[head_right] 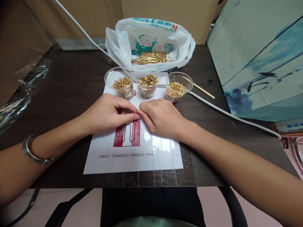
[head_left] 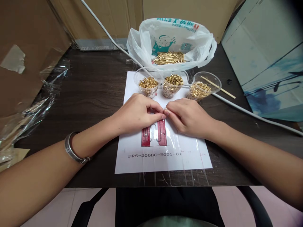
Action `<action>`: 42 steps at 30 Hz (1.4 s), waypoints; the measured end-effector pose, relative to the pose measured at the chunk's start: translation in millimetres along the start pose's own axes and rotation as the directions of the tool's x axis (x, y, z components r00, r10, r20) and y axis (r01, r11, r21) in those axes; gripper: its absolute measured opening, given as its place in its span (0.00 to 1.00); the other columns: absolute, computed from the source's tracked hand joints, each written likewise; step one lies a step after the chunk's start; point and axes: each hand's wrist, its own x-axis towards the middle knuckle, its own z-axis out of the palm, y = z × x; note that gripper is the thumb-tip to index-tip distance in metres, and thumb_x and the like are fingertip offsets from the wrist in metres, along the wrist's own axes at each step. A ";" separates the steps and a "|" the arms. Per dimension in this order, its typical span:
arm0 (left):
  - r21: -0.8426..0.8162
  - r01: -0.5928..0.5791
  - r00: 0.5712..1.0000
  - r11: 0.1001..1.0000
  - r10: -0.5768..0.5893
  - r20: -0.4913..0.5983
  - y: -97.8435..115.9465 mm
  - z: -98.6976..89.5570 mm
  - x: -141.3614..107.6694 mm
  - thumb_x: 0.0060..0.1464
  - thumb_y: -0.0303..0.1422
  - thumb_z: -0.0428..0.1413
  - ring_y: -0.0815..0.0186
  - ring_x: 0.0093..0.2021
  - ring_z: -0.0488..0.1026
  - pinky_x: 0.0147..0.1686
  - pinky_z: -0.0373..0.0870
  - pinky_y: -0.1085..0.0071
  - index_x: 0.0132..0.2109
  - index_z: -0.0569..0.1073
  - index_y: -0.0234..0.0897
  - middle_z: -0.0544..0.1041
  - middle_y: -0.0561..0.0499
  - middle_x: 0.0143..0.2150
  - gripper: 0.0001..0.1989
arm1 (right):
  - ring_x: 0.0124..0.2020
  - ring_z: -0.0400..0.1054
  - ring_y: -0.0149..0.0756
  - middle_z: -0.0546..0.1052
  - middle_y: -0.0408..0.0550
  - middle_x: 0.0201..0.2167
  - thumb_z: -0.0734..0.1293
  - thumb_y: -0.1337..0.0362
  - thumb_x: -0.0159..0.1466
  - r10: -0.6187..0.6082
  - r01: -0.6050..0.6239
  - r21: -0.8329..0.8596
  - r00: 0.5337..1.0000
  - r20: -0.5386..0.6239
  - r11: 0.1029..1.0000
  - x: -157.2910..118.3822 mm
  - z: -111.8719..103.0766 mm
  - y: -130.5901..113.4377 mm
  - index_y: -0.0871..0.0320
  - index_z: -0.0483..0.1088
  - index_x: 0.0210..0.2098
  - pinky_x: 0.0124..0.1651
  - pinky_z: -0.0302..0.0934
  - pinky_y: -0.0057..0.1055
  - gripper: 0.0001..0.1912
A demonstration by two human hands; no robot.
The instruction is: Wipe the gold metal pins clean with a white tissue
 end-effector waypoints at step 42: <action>0.006 0.006 1.000 1.000 -0.007 0.003 2.5 -0.9 0.2 0.51 0.34 0.58 0.69 0.28 0.72 0.28 0.63 0.74 0.34 0.81 0.39 0.80 0.53 0.28 0.08 | 0.24 0.53 0.30 0.63 0.45 0.23 0.50 0.59 0.68 0.007 0.006 -0.106 0.993 0.120 0.994 4.4 -11.0 -3.8 0.59 0.58 0.29 0.29 0.43 0.31 0.15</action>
